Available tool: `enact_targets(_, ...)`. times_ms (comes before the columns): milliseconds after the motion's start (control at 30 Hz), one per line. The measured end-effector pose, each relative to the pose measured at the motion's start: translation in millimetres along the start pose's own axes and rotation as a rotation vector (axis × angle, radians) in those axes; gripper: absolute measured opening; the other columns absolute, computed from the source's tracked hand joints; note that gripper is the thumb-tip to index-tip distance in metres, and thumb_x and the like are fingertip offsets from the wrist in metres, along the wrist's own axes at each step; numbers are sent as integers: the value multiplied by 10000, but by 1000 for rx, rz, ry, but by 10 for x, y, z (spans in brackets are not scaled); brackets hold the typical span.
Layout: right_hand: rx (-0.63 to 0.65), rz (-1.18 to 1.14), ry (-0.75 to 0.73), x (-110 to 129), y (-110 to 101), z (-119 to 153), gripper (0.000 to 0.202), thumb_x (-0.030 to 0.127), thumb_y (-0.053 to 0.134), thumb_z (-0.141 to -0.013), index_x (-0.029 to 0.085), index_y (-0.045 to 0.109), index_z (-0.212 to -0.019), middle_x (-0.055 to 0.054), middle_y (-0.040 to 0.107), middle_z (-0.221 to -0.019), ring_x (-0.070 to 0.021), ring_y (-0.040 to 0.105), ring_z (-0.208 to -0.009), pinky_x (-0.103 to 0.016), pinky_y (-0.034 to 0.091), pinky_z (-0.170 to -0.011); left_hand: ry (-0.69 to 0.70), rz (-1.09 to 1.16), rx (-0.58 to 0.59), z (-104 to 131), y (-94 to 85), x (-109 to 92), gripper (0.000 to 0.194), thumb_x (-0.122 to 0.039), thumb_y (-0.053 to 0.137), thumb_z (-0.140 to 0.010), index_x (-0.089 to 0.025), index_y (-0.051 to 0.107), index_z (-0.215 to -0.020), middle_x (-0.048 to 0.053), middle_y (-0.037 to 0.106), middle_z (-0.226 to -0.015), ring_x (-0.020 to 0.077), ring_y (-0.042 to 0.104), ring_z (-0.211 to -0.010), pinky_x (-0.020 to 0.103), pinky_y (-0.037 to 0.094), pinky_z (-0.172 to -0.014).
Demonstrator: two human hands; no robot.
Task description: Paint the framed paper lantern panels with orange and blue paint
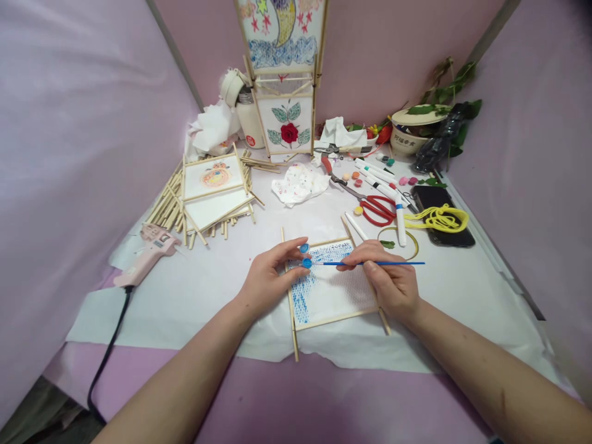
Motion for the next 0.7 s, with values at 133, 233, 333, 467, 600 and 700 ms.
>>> enact_targets(133,27,26,-30,29,29,-14,260,212,432,-949,249,672,-1041,-36,738,-882,-209,649,-849,-434,438,-845,21,-64,20,10,16,-7,508,-218,754,-787,-256,615,-1274,55,731,-1034,244,681,-1022,385,497,-961)
enact_targets(233,40,40,-37,29,38,-13,260,202,431,-947,243,670,-1038,-35,742,-878,-205,651,-837,-430,433,-848,26,-91,30,17,16,2,512,-232,756,-789,-261,613,-1280,54,729,-1043,249,685,-1021,383,498,-964)
enact_targets(333,30,41,-35,23,23,-8,258,207,431,-946,238,676,-1018,-35,743,-862,-204,650,-821,-429,434,-849,31,-91,32,17,13,2,511,-236,752,-796,-257,607,-1285,53,726,-1043,245,684,-1022,381,497,-964)
enact_targets(467,-36,17,-20,8,-46,3,251,224,437,-948,231,683,-1000,-39,742,-838,-218,644,-839,-434,445,-839,34,-71,25,10,10,-13,507,-210,741,-799,-239,599,-1286,53,725,-1031,231,681,-1012,376,506,-947)
enact_targets(600,-51,-6,5,-18,-58,4,249,226,440,-952,226,685,-996,-43,742,-846,-219,637,-856,-435,447,-845,26,-59,22,1,17,-20,503,-198,741,-794,-221,601,-1277,57,730,-1023,225,681,-1007,369,509,-939)
enact_targets(700,4,-2,-23,11,3,-9,254,214,435,-954,232,679,-1021,-37,744,-859,-209,641,-850,-429,441,-846,30,-70,25,0,23,-22,505,-195,742,-795,-220,599,-1279,53,735,-1016,220,682,-1005,360,508,-941)
Point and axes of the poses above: each hand's wrist, its own z-axis away from the middle knuckle, its own y-axis out of the palm, x = y × z, the point moved 10 cm from there along -z, towards the middle knuckle
